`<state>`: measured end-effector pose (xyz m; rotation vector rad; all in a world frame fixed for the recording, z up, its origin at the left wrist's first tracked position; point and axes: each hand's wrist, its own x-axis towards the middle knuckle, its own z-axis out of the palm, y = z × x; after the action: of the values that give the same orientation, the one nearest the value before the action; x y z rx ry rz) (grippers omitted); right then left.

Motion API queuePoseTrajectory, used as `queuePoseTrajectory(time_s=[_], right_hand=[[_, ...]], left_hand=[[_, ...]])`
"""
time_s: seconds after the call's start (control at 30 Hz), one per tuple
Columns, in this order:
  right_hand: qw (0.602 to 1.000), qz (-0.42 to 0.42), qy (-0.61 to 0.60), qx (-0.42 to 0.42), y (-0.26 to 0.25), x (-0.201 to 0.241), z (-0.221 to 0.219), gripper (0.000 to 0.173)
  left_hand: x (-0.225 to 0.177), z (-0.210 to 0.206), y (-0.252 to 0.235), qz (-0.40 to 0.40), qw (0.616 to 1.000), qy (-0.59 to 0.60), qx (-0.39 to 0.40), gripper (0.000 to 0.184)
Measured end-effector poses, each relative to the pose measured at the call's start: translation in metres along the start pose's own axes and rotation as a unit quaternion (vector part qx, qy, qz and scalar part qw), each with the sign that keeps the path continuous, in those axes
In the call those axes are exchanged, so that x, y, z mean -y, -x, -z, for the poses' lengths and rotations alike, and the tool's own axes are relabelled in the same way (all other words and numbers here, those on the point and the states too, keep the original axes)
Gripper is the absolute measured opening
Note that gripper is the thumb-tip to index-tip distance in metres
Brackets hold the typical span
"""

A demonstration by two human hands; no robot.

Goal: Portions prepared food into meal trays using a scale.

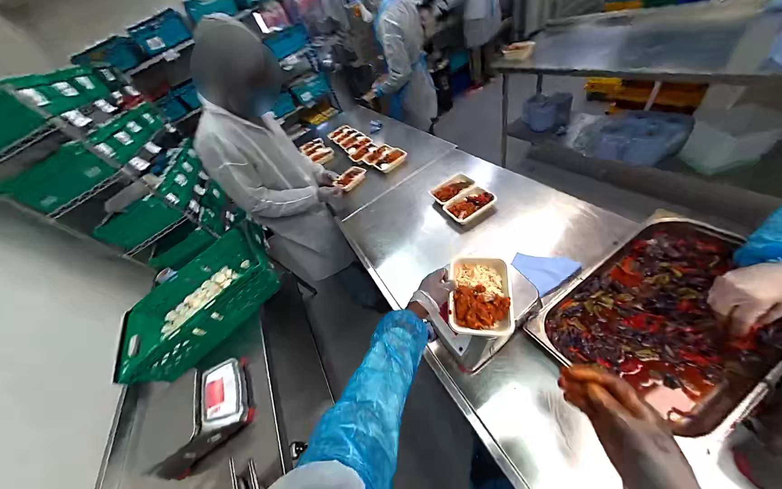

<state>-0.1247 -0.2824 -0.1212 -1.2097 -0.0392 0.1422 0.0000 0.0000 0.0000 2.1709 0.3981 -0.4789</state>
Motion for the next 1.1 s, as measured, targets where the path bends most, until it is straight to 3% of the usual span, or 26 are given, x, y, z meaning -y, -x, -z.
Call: queuePoseTrajectory(time_s=[0.07,0.17,0.2,0.27,0.33,0.37,0.47,0.6,0.83,0.97,1.1], right_hand=[[0.983,0.002,0.177,-0.055,-0.045,-0.006,-0.009,0.03],[0.915,0.028,0.397,-0.064,-0.107,-0.016,-0.036,0.031],[0.898,0.026,0.436,-0.059,-0.123,-0.019,-0.046,0.032],[0.884,-0.015,0.466,-0.038,-0.145,-0.025,-0.065,0.033],[0.879,-0.064,0.473,-0.014,-0.157,-0.03,-0.084,0.036],[0.874,-0.09,0.478,-0.013,-0.16,-0.033,-0.094,0.037],[0.855,-0.117,0.503,-0.056,-0.165,-0.04,-0.124,0.044],[0.815,-0.113,0.555,-0.124,-0.179,-0.051,-0.156,0.049],[0.736,-0.257,0.603,-0.167,-0.208,-0.053,-0.201,0.049],[0.725,-0.282,0.6,-0.187,-0.225,-0.058,-0.212,0.047],[0.743,-0.242,0.592,-0.197,-0.231,-0.065,-0.209,0.043]], left_hand=[[-0.004,0.006,-0.041,0.009,1.0,-0.015,0.026,0.03],[-0.005,0.016,-0.087,0.01,0.999,0.001,0.042,0.028],[0.008,0.018,-0.1,-0.041,0.998,0.014,0.045,0.027],[0.063,0.014,-0.144,-0.284,0.956,0.06,0.042,0.027],[0.041,0.018,-0.133,-0.048,0.995,0.06,0.064,0.026],[0.056,0.013,-0.139,-0.03,0.998,0.04,0.048,0.026],[0.114,-0.001,-0.178,-0.082,0.995,-0.002,0.051,0.03],[0.118,-0.004,-0.202,-0.071,0.994,0.021,0.081,0.029],[0.131,0.009,-0.21,-0.082,0.982,0.062,0.157,0.027],[0.132,0.015,-0.219,-0.091,0.973,0.074,0.197,0.027],[0.133,0.022,-0.226,-0.11,0.965,0.08,0.222,0.028]])
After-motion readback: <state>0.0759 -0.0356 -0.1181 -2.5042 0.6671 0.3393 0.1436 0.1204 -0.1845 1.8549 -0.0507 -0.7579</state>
